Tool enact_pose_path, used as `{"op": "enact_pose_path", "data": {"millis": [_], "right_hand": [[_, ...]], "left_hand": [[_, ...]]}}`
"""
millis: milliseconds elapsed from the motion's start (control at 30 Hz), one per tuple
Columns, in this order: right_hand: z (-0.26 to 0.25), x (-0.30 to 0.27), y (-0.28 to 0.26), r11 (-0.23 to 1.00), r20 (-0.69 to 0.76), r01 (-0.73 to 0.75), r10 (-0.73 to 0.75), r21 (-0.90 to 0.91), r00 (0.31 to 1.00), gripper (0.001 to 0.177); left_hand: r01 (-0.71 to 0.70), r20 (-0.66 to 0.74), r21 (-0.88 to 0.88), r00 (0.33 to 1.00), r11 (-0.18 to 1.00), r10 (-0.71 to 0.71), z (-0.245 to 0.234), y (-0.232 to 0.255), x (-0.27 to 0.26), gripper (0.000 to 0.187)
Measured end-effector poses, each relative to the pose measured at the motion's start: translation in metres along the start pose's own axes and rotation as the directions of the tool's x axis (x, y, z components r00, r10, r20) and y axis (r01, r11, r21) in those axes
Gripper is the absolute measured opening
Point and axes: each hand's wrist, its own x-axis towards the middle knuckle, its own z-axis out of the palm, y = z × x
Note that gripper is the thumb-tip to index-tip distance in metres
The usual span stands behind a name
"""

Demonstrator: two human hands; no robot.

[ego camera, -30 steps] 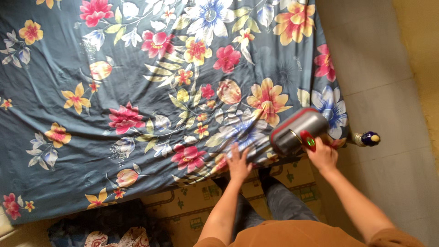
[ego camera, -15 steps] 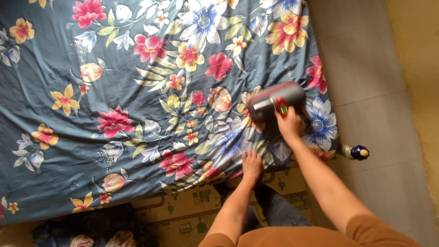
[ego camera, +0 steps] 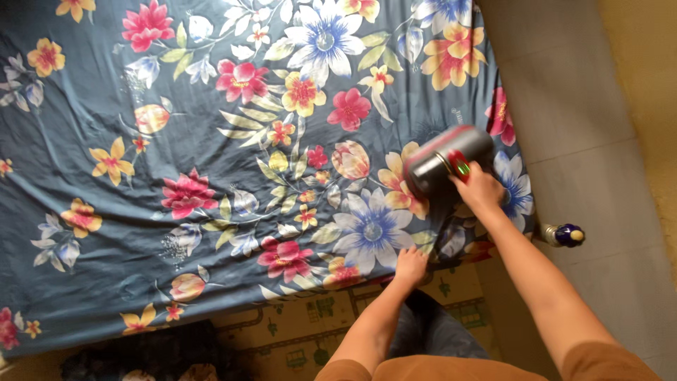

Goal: The person cleans a floral bedsheet using a handheld vacuum cleaner.

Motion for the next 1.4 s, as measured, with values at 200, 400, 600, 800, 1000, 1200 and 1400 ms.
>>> {"op": "enact_pose_path", "data": {"millis": [200, 400, 600, 800, 1000, 1200, 1400], "right_hand": [[0.008, -0.086, 0.064, 0.990, 0.016, -0.133, 0.134, -0.037, 0.991, 0.052], [0.030, -0.117, 0.072, 0.979, -0.082, -0.192, 0.198, 0.066, 0.977, 0.050], [0.043, -0.042, 0.024, 0.985, -0.181, -0.083, 0.109, 0.150, 0.977, 0.049], [0.040, 0.103, -0.077, 0.990, -0.160, -0.015, 0.037, 0.138, 0.986, 0.051], [0.022, 0.166, -0.104, 0.998, -0.052, 0.063, -0.061, 0.030, 0.997, 0.055], [0.010, 0.176, -0.072, 0.979, 0.028, 0.201, -0.202, 0.021, 0.979, 0.057], [-0.024, 0.147, 0.018, 0.927, 0.136, 0.371, -0.361, -0.058, 0.923, 0.057]], "left_hand": [[0.089, -0.118, 0.043, 0.990, 0.995, -0.083, -0.020, -0.021, 0.000, 0.068], [0.145, 0.344, 0.025, 0.928, 0.989, -0.145, -0.026, -0.023, 0.012, 0.095], [0.173, 0.451, 0.058, 0.874, 0.983, -0.180, -0.028, -0.020, 0.020, 0.103], [0.162, 0.423, 0.055, 0.890, 0.985, -0.170, -0.038, -0.017, 0.017, 0.101], [0.253, 0.434, 0.060, 0.865, 0.966, -0.253, -0.048, -0.001, 0.021, 0.084], [0.513, -0.285, -0.127, 0.801, 0.849, -0.527, 0.002, 0.062, 0.065, 0.059], [0.674, -0.182, -0.091, 0.712, 0.733, -0.678, 0.014, 0.127, 0.162, 0.077]]}}
